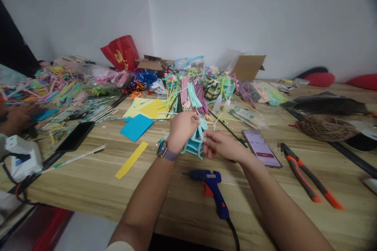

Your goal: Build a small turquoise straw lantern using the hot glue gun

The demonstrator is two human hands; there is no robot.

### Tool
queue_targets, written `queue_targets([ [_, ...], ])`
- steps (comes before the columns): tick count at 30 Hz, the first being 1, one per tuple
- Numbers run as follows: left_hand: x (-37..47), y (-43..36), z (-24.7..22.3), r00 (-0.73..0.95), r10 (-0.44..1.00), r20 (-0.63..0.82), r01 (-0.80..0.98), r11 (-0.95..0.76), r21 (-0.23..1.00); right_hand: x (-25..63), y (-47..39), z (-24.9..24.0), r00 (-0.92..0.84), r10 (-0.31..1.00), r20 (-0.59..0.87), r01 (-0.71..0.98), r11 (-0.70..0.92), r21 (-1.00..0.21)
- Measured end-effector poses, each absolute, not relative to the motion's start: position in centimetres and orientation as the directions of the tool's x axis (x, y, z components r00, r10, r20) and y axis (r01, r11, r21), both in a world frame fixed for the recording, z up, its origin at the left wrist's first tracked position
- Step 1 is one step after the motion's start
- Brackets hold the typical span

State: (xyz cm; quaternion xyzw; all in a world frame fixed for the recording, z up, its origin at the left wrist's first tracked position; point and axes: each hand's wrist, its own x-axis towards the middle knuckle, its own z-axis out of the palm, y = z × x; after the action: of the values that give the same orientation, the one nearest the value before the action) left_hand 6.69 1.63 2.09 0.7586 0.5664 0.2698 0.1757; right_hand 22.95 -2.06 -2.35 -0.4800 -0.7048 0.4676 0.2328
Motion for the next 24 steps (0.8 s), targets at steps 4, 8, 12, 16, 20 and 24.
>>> queue_targets([
  [4,6.69,1.55,2.18,0.21,0.955,0.21,0.764,-0.295,0.574,22.94,-1.98,-2.45,-0.432,0.894,-0.122,0.466,0.106,-0.878],
  [8,6.69,1.53,2.18,0.21,0.955,0.21,0.766,-0.294,0.571,22.92,-1.94,-2.45,-0.433,0.894,-0.12,0.467,0.108,-0.878],
  [12,6.67,1.5,2.24,0.21,0.955,0.209,0.768,-0.294,0.569,22.97,-1.99,-2.37,-0.437,0.891,-0.125,0.47,0.107,-0.876],
  [16,6.67,1.4,2.37,0.205,0.956,0.208,0.77,-0.289,0.569,23.0,-2.02,-2.32,-0.434,0.891,-0.132,0.48,0.104,-0.871],
  [20,6.7,1.37,2.38,0.208,0.956,0.206,0.768,-0.291,0.571,22.98,-1.96,-2.36,-0.433,0.891,-0.133,0.485,0.107,-0.868],
  [24,6.49,1.77,2.01,0.222,0.952,0.21,0.74,-0.305,0.599,22.96,-2.02,-2.32,-0.431,0.893,-0.127,0.477,0.106,-0.872],
])
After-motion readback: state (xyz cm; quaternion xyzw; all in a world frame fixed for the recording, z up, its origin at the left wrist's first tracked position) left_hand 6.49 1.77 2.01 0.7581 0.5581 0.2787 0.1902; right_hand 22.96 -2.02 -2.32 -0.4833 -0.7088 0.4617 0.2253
